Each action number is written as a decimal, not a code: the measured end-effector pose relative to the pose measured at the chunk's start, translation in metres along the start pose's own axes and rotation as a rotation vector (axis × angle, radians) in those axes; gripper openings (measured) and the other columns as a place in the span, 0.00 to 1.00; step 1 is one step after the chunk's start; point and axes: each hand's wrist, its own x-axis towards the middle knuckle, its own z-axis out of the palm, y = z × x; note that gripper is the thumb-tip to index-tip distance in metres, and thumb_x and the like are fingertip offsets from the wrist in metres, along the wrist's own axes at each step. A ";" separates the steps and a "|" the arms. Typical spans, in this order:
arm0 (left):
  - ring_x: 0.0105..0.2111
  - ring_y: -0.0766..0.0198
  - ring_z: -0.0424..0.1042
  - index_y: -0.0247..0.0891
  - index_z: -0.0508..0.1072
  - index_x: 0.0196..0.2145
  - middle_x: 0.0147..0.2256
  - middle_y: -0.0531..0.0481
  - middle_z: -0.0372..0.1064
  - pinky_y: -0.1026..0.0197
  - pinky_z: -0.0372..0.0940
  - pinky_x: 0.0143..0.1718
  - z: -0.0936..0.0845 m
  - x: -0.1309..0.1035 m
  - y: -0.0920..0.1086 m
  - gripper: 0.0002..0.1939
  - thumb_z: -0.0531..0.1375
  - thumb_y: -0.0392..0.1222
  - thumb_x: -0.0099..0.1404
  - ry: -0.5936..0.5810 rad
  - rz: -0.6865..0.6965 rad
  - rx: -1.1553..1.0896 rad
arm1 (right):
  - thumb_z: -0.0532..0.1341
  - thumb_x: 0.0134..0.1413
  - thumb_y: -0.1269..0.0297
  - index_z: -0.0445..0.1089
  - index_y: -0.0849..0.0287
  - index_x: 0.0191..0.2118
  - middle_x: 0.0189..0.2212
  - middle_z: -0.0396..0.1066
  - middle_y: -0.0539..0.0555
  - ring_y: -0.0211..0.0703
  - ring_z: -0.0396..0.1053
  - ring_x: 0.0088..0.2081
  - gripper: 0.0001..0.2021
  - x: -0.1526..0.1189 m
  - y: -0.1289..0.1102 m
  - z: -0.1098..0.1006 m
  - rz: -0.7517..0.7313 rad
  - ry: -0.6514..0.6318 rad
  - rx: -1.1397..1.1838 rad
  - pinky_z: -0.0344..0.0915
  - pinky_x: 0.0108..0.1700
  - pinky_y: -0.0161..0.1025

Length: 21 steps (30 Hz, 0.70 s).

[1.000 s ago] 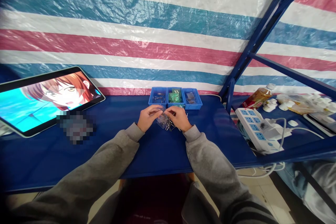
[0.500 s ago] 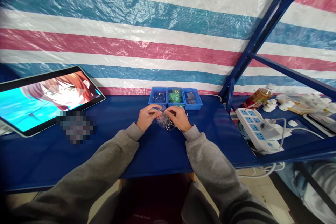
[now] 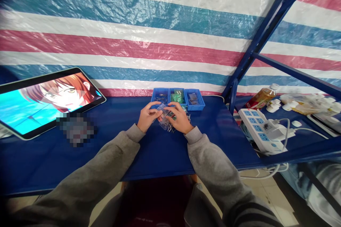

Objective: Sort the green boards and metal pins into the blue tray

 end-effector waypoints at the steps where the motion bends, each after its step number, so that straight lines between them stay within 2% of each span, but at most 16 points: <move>1: 0.19 0.64 0.70 0.34 0.67 0.49 0.22 0.53 0.71 0.61 0.69 0.24 0.000 0.000 0.000 0.27 0.66 0.51 0.56 -0.011 0.000 -0.002 | 0.59 0.59 0.59 0.70 0.53 0.47 0.50 0.63 0.60 0.50 0.69 0.46 0.12 0.000 0.002 0.001 -0.014 0.017 -0.015 0.74 0.36 0.43; 4: 0.19 0.67 0.68 0.34 0.72 0.41 0.23 0.52 0.70 0.63 0.67 0.24 -0.001 0.001 -0.003 0.20 0.64 0.53 0.59 0.006 0.039 0.048 | 0.57 0.61 0.58 0.72 0.55 0.39 0.41 0.68 0.58 0.46 0.70 0.41 0.09 0.001 0.005 0.003 -0.037 0.065 -0.032 0.73 0.35 0.41; 7: 0.23 0.68 0.66 0.34 0.75 0.33 0.26 0.50 0.68 0.63 0.65 0.25 -0.003 0.002 -0.006 0.17 0.62 0.54 0.61 0.051 0.155 0.216 | 0.57 0.61 0.57 0.72 0.57 0.35 0.33 0.71 0.56 0.44 0.70 0.36 0.11 0.002 0.006 0.004 -0.006 0.095 -0.032 0.71 0.33 0.39; 10: 0.25 0.68 0.65 0.36 0.77 0.30 0.30 0.49 0.66 0.63 0.64 0.29 -0.005 0.003 -0.008 0.15 0.64 0.52 0.59 0.080 0.276 0.404 | 0.57 0.61 0.55 0.72 0.57 0.34 0.31 0.72 0.55 0.42 0.70 0.32 0.13 0.002 0.006 0.004 0.051 0.111 -0.013 0.70 0.33 0.38; 12: 0.25 0.68 0.64 0.36 0.77 0.29 0.31 0.50 0.65 0.63 0.64 0.29 -0.005 0.003 -0.009 0.15 0.64 0.52 0.59 0.078 0.302 0.445 | 0.57 0.61 0.54 0.73 0.57 0.33 0.30 0.72 0.54 0.42 0.70 0.30 0.14 0.002 0.005 0.005 0.084 0.112 0.010 0.69 0.32 0.38; 15: 0.29 0.66 0.67 0.36 0.76 0.30 0.33 0.48 0.66 0.63 0.64 0.29 -0.004 0.003 -0.008 0.15 0.62 0.52 0.61 0.060 0.284 0.431 | 0.56 0.61 0.54 0.73 0.57 0.35 0.31 0.73 0.55 0.41 0.70 0.29 0.14 0.002 0.004 0.004 0.125 0.108 0.048 0.70 0.31 0.38; 17: 0.31 0.64 0.68 0.36 0.74 0.29 0.34 0.47 0.68 0.63 0.65 0.30 -0.003 0.002 -0.007 0.15 0.62 0.52 0.61 0.065 0.251 0.391 | 0.55 0.62 0.56 0.73 0.56 0.41 0.35 0.73 0.55 0.40 0.70 0.28 0.13 0.001 0.003 0.002 0.133 0.105 0.073 0.70 0.31 0.38; 21: 0.24 0.66 0.68 0.35 0.71 0.31 0.25 0.51 0.69 0.63 0.64 0.26 -0.001 0.002 -0.007 0.16 0.61 0.53 0.60 0.020 0.064 0.168 | 0.55 0.62 0.60 0.71 0.54 0.49 0.43 0.69 0.57 0.40 0.70 0.33 0.13 0.001 0.002 0.000 0.042 0.060 0.064 0.71 0.33 0.38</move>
